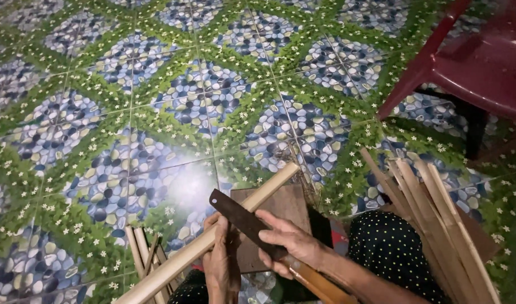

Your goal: The person is using a knife to shave and split bamboo stalks into thin strips on a wooden block.

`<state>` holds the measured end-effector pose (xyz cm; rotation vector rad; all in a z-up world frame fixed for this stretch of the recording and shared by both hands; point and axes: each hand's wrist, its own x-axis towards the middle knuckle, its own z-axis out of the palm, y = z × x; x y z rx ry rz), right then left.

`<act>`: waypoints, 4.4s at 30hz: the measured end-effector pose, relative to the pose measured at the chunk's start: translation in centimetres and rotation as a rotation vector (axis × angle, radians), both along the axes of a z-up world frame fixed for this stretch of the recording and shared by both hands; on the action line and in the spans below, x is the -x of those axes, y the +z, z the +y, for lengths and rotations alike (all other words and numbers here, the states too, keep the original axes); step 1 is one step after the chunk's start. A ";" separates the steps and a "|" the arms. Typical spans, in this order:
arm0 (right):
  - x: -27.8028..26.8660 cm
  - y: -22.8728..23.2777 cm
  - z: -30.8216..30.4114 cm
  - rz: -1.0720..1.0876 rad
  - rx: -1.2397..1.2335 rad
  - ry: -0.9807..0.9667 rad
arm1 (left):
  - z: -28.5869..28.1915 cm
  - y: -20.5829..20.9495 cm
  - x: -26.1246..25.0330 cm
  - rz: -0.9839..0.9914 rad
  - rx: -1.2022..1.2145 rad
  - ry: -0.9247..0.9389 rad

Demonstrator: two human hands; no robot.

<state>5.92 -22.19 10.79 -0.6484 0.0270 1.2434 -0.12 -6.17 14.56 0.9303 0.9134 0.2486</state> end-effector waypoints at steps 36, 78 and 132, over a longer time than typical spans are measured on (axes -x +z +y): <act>-7.1 -1.6 -5.9 -0.206 -0.093 -0.391 | 4.0 -2.1 4.1 -0.283 0.144 0.293; 1.1 0.2 -0.6 -0.007 0.029 -0.091 | 0.7 1.6 2.6 -0.093 0.009 0.116; -4.3 -1.1 -4.0 -0.239 -0.044 -0.323 | 2.1 0.9 4.9 -0.165 0.079 0.221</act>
